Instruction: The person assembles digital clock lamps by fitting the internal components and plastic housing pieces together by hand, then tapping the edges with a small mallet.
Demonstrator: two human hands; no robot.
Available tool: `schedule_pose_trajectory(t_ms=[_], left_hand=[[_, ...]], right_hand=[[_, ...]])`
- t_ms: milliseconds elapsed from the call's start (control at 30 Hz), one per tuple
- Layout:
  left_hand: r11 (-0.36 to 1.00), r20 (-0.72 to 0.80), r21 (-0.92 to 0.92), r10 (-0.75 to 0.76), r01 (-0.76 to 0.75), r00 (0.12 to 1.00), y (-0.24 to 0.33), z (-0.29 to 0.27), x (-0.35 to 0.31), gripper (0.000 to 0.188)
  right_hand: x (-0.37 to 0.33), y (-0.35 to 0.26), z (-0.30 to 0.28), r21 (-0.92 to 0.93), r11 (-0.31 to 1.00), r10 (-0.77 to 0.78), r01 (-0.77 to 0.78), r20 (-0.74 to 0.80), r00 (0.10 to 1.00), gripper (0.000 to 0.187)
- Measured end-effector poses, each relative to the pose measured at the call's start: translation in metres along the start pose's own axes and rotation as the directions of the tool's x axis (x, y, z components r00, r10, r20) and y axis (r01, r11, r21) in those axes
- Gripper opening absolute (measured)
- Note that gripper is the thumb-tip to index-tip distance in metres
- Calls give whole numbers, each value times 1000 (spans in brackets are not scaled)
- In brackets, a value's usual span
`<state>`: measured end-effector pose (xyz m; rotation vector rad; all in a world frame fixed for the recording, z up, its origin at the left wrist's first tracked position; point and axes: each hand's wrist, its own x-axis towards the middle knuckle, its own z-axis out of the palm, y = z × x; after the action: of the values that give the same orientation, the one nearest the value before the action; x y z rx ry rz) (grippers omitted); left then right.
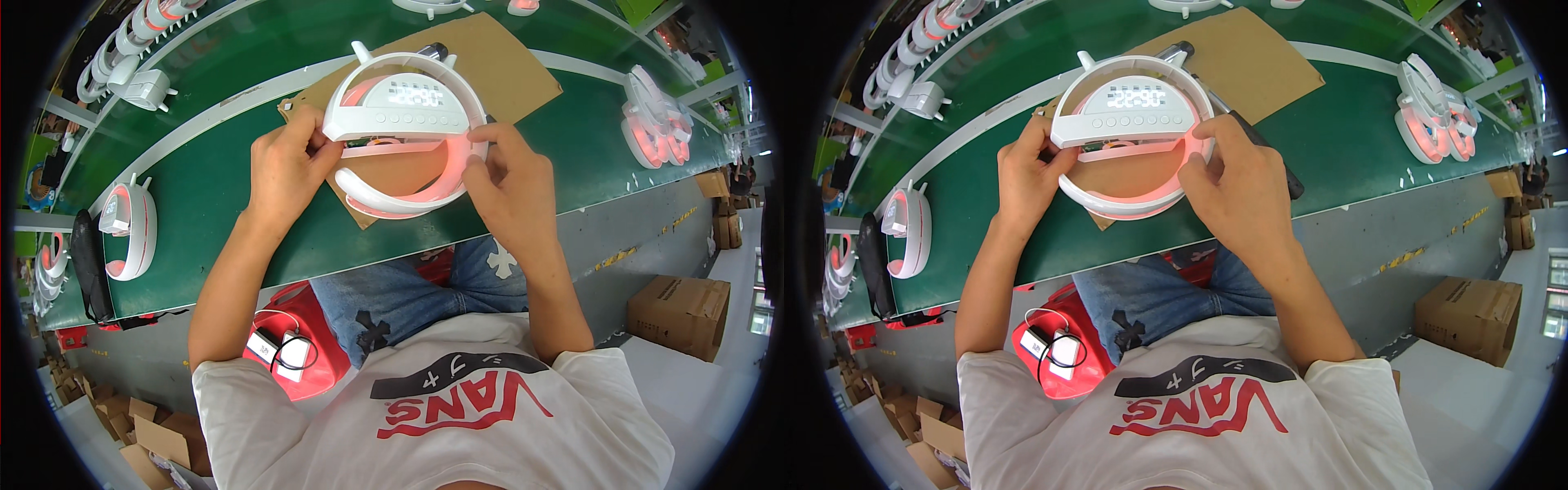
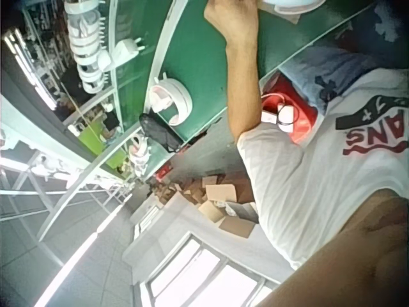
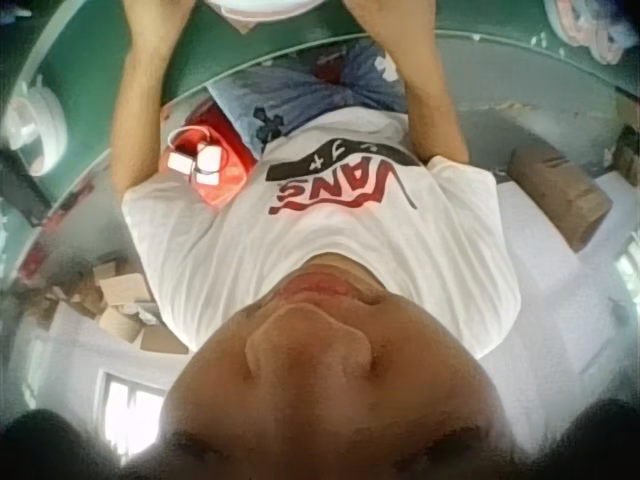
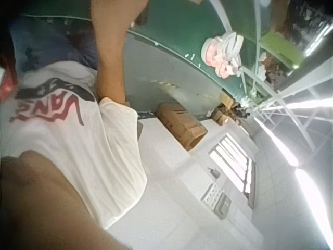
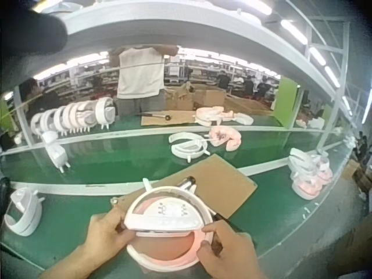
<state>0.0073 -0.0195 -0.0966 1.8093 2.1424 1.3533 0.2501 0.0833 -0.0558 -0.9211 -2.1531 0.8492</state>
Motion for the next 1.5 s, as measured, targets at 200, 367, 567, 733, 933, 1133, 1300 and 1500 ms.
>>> schedule_pose_trajectory(t_ms=[200,367,567,733,933,1133,1300,1500], left_hand=[[971,77,-17,-236,238,969,-6,2,11,33],[924,393,-241,-187,298,900,-24,-11,15,43],[787,442,-518,-90,336,893,-15,-25,15,64],[944,229,-324,9,68,973,4,-13,12,57],[945,254,-301,-53,131,966,6,-14,8,55],[942,284,-301,-62,151,957,3,-13,8,59],[948,324,-270,-77,170,943,10,-10,14,68],[973,252,-230,27,33,967,3,-6,11,84]], right_hand=[[5,-1,1,-88,990,-105,106,23,994,19],[6,-2,-2,-124,989,-76,86,82,994,13],[16,1,-6,-91,984,-150,155,62,987,9],[20,1,-14,-114,991,-55,72,145,988,16],[22,6,-5,-199,978,-58,66,44,997,28],[49,36,12,146,983,-121,109,73,990,32],[55,31,8,136,988,-72,67,36,997,26],[69,18,-5,29,986,-166,164,209,964,26]])
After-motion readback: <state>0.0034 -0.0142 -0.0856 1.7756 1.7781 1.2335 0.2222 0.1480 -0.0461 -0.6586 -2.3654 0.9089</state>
